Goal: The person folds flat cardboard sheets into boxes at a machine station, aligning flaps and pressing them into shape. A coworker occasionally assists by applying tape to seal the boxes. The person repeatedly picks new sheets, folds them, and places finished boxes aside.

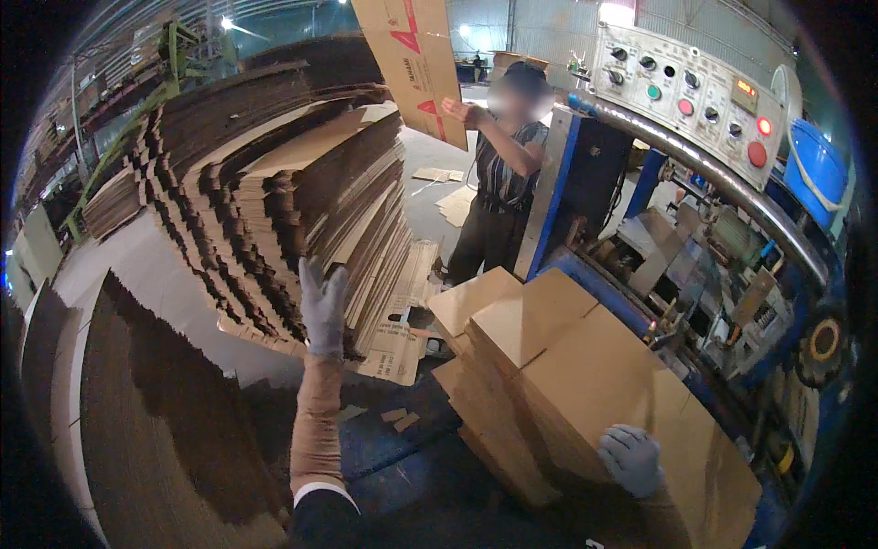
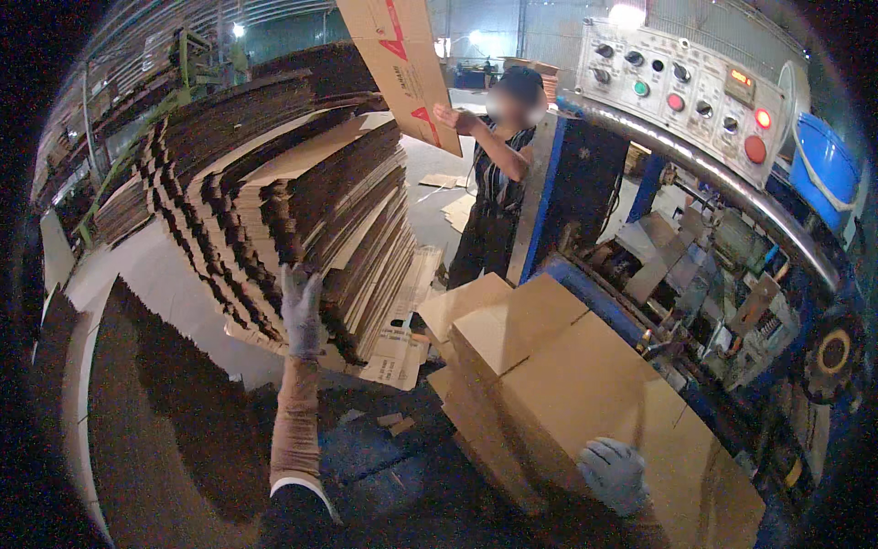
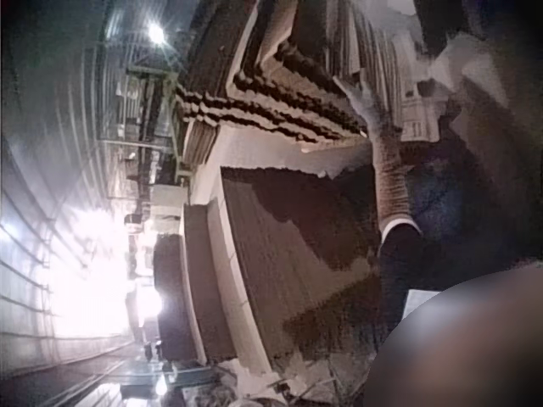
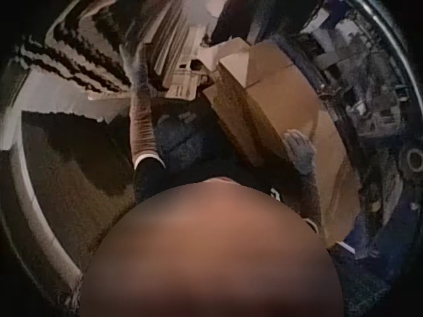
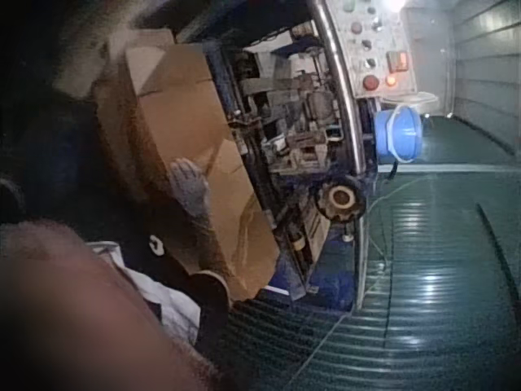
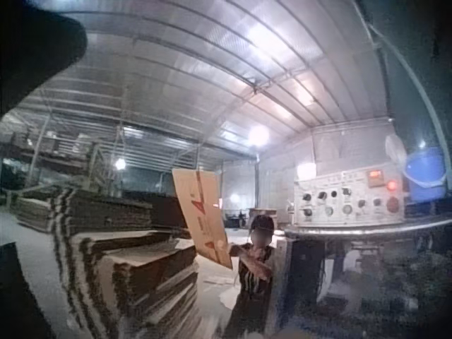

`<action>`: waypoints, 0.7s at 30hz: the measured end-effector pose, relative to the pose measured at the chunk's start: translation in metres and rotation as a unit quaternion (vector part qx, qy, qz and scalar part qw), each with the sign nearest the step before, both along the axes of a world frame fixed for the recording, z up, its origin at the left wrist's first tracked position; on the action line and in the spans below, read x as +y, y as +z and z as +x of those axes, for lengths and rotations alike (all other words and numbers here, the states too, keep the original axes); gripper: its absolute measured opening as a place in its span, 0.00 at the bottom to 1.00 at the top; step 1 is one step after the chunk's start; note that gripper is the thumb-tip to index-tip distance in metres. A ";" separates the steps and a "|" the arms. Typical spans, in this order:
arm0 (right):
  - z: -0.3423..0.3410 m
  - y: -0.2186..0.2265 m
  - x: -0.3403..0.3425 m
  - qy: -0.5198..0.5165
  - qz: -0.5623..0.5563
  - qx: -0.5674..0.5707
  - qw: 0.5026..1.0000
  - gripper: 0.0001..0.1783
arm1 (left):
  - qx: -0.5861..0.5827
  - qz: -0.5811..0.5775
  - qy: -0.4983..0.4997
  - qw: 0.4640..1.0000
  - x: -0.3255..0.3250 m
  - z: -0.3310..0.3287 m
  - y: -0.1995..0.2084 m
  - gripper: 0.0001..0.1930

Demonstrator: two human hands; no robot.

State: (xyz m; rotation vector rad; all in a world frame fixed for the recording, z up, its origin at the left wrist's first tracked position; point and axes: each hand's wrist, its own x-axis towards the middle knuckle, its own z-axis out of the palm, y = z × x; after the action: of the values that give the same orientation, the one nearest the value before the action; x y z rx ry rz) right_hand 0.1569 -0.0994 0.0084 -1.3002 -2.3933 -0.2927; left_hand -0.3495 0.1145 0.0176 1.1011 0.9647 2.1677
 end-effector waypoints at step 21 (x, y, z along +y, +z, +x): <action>-0.069 -0.013 0.062 -0.105 -0.075 -0.002 0.992 0.25 | 0.199 -0.114 0.149 0.962 0.249 0.123 0.019 0.32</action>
State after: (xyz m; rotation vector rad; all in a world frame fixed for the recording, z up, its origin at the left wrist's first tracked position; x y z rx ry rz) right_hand 0.0879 -0.0371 -0.0044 -1.6250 -2.3226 -0.1760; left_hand -0.2266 0.3631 0.0363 1.3774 1.6087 2.0217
